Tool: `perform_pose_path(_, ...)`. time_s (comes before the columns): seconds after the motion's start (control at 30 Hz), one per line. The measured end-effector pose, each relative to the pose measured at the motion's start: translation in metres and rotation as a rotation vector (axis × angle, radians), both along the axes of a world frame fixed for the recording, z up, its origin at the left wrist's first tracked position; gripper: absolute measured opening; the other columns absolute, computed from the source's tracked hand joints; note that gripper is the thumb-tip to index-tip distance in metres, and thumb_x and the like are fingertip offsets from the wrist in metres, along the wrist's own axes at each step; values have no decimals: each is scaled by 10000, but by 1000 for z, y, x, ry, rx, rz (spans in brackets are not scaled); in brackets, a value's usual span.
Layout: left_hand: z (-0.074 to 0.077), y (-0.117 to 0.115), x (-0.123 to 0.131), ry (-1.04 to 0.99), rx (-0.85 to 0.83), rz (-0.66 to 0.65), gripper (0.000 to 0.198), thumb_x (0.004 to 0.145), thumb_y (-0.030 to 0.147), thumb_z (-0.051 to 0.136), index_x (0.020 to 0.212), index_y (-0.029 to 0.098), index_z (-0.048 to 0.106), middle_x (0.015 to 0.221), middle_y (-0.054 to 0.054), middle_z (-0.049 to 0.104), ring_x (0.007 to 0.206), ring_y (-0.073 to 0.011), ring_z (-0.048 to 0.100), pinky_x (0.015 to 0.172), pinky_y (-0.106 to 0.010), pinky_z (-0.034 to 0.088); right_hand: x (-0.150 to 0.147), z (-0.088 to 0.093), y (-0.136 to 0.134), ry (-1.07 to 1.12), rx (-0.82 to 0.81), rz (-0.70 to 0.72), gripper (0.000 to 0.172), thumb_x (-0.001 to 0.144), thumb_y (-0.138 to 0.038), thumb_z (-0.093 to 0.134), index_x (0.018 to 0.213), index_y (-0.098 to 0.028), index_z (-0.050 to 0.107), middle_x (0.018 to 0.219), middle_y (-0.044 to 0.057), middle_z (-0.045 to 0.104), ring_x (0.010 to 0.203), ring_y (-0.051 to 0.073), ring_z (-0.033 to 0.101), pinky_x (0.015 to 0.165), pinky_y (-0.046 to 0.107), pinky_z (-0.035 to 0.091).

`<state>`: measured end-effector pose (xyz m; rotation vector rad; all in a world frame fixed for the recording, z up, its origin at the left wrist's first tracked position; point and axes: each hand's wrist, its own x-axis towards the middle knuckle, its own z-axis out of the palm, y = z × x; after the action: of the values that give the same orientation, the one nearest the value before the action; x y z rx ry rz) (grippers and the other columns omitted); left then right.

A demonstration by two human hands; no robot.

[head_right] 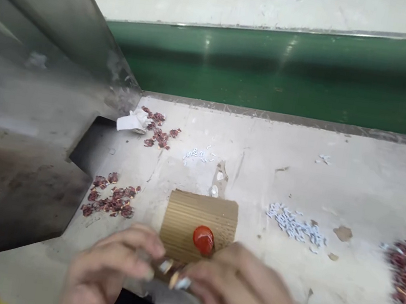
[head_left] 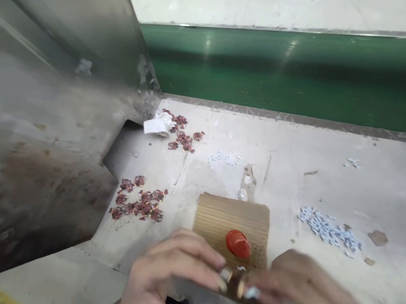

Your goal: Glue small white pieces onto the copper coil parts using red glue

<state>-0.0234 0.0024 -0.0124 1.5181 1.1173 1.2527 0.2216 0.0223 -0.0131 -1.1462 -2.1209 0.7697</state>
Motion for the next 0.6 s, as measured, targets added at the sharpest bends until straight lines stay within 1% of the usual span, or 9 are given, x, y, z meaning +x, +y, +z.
perform_pose_path(0.07,-8,3,-24,360,-8,142,245,923,534,785,1067,335,780,1116,-29,829,1032,-241,792,914,-377,651,21,-11,48,-316,146,-80,453,1132,-389,379,1010,-243,791,902,82,785,691,173,746,538,280,545)
perform_pose_path(0.13,-16,7,-50,703,-27,269,148,995,402,708,1091,310,773,1189,-59,794,1122,-277,750,1001,-452,603,40,-18,108,-419,222,-213,572,1100,-466,393,974,-112,825,955,159,792,748,222,758,613,368,520)
perform_pose_path(0.2,-22,13,-70,856,-37,336,181,988,322,703,1145,263,771,1228,-108,765,1160,-327,710,1025,-516,561,56,-22,165,-495,266,-341,751,1059,-562,316,1067,-3,818,1004,228,783,865,325,773,619,434,462)
perform_pose_path(0.27,-25,22,-79,937,-37,353,262,976,330,706,1208,221,762,1242,-140,749,1155,-358,686,1004,-535,546,66,-25,210,-552,286,-440,839,1046,-577,231,1146,28,802,1158,283,763,981,397,766,599,444,436)
perform_pose_path(0.33,-26,33,-79,1013,-34,325,315,969,360,701,1243,215,760,1253,-138,753,1130,-361,678,982,-526,538,73,-28,240,-597,274,-488,789,1089,-514,195,1207,0,783,1308,200,730,1067,408,748,679,417,500)
perform_pose_path(0.4,-25,43,-76,1066,-31,256,297,961,357,699,1222,243,781,1235,-103,786,1083,-347,688,943,-496,531,79,-31,255,-629,231,-500,596,1138,-423,297,1237,-69,767,1390,108,695,1128,339,734,826,403,572)
perform_pose_path(0.47,-23,52,-74,1081,-21,174,221,959,350,679,1112,270,818,1142,-60,835,1017,-330,716,889,-464,525,86,-29,259,-641,179,-501,331,1123,-362,511,1252,-162,741,1388,93,690,1126,251,724,917,419,614)
perform_pose_path(0.5,-23,55,-74,1072,-12,142,209,962,359,660,1052,273,828,1079,-49,852,979,-325,732,866,-454,526,90,-27,256,-636,161,-503,271,1099,-351,582,1268,-195,725,1382,99,690,1113,237,719,927,430,623)
perform_pose_path(0.6,-22,62,-80,1016,2,92,292,969,470,605,998,273,819,889,-42,852,836,-311,766,816,-435,556,108,-11,224,-593,171,-515,330,1060,-380,653,1361,-244,660,1408,112,665,1145,259,696,955,477,623)
